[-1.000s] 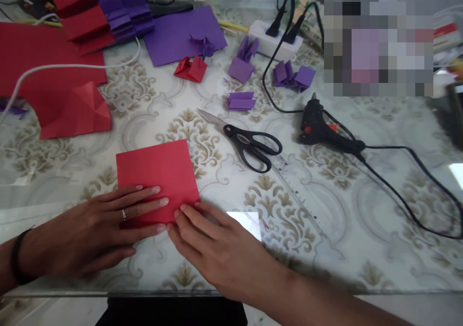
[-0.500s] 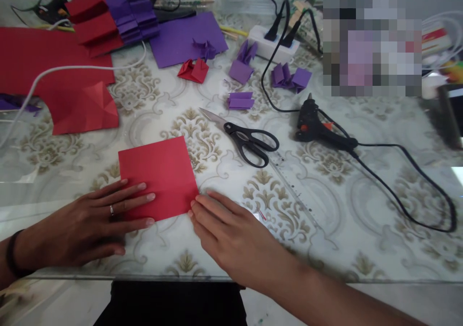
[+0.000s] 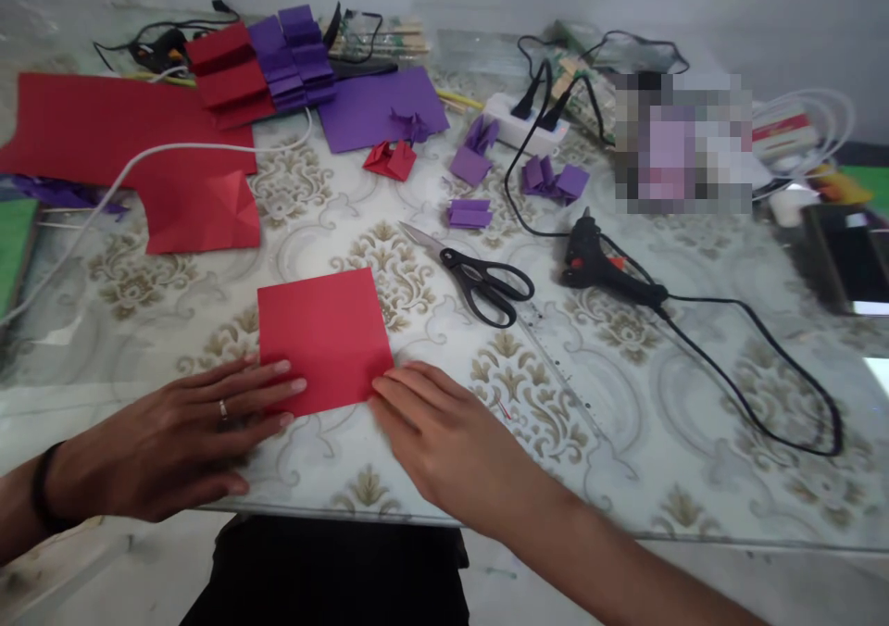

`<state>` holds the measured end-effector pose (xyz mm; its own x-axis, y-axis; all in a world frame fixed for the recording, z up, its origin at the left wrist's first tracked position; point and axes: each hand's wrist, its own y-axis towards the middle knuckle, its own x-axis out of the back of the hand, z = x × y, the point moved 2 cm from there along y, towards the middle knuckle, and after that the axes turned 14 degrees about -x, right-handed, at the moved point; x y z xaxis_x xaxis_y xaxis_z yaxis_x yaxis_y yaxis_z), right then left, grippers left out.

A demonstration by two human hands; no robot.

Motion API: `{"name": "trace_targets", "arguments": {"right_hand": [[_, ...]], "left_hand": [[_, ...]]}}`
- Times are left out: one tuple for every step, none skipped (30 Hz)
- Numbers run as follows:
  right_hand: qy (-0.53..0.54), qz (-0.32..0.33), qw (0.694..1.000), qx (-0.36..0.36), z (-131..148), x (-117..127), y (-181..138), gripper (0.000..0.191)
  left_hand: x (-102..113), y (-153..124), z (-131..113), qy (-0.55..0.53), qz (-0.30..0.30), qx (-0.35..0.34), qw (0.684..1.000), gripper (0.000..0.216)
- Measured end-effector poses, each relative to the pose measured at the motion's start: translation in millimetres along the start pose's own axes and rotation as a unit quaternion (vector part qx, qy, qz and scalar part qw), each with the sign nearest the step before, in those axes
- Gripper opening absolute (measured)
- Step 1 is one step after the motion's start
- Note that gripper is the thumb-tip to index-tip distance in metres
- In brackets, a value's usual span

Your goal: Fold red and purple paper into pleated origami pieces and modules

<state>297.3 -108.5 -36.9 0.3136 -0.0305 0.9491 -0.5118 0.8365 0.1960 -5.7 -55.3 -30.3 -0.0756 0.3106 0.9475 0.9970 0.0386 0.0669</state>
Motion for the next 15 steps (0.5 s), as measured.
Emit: {"name": "trace_targets", "arguments": {"right_hand": [[-0.005, 0.007, 1.0, 0.01, 4.8, -1.9, 4.9, 0.034], [-0.011, 0.016, 1.0, 0.023, 9.7, -4.1, 9.7, 0.036], [-0.016, 0.028, 0.999, 0.036, 14.3, -6.4, 14.2, 0.038], [-0.022, 0.039, 0.998, 0.049, 18.2, -8.6, 18.2, 0.039], [-0.028, 0.048, 0.997, 0.061, 21.3, -10.4, 21.4, 0.039], [-0.033, 0.055, 0.995, 0.072, 23.4, -11.7, 23.9, 0.039], [-0.037, 0.059, 0.994, 0.079, 24.4, -12.5, 25.6, 0.039], [-0.041, 0.062, 0.994, 0.084, 24.6, -12.8, 26.5, 0.039], [-0.043, 0.065, 0.993, 0.088, 24.1, -12.6, 26.7, 0.04], [-0.045, 0.065, 0.993, 0.089, 22.9, -11.9, 26.3, 0.04], [-0.046, 0.066, 0.993, 0.09, 21.2, -11.0, 25.3, 0.039], [-0.047, 0.065, 0.993, 0.088, 19.1, -9.9, 23.7, 0.037], [-0.046, 0.06, 0.994, 0.084, 16.6, -8.6, 21.6, 0.036], [-0.043, 0.053, 0.994, 0.079, 13.8, -7.2, 18.9, 0.034], [-0.04, 0.044, 0.996, 0.073, 10.7, -5.8, 15.7, 0.034]], "left_hand": [[-0.1, 3.3, -0.7, -0.008, -0.005, -0.008, 1.0, 0.051], [-0.4, 6.2, -1.0, -0.012, -0.008, -0.014, 1.0, 0.05], [-0.8, 8.6, -0.9, -0.014, -0.009, -0.016, 1.0, 0.049], [-1.3, 10.2, -0.6, -0.014, -0.008, -0.015, 1.0, 0.049], [-1.9, 11.1, -0.2, -0.015, -0.006, -0.012, 1.0, 0.049], [-2.5, 11.3, 0.2, -0.016, -0.004, -0.01, 1.0, 0.05], [-2.9, 10.9, 0.7, -0.017, -0.003, -0.008, 1.0, 0.051], [-3.3, 9.9, 1.1, -0.019, -0.006, -0.006, 1.0, 0.052], [-3.5, 8.3, 1.5, -0.019, -0.009, -0.005, 1.0, 0.053], [-3.7, 6.3, 1.8, -0.019, -0.012, -0.004, 1.0, 0.053], [-4.0, 3.9, 2.2, -0.018, -0.014, -0.003, 1.0, 0.052], [-4.3, 1.2, 2.5, -0.016, -0.014, -0.002, 1.0, 0.05], [-4.8, -1.7, 2.7, -0.012, -0.012, 0.0, 1.0, 0.049], [-5.3, -4.5, 2.9, -0.008, -0.009, 0.001, 1.0, 0.047], [-5.9, -7.1, 3.0, -0.003, -0.008, 0.002, 1.0, 0.046]]}}
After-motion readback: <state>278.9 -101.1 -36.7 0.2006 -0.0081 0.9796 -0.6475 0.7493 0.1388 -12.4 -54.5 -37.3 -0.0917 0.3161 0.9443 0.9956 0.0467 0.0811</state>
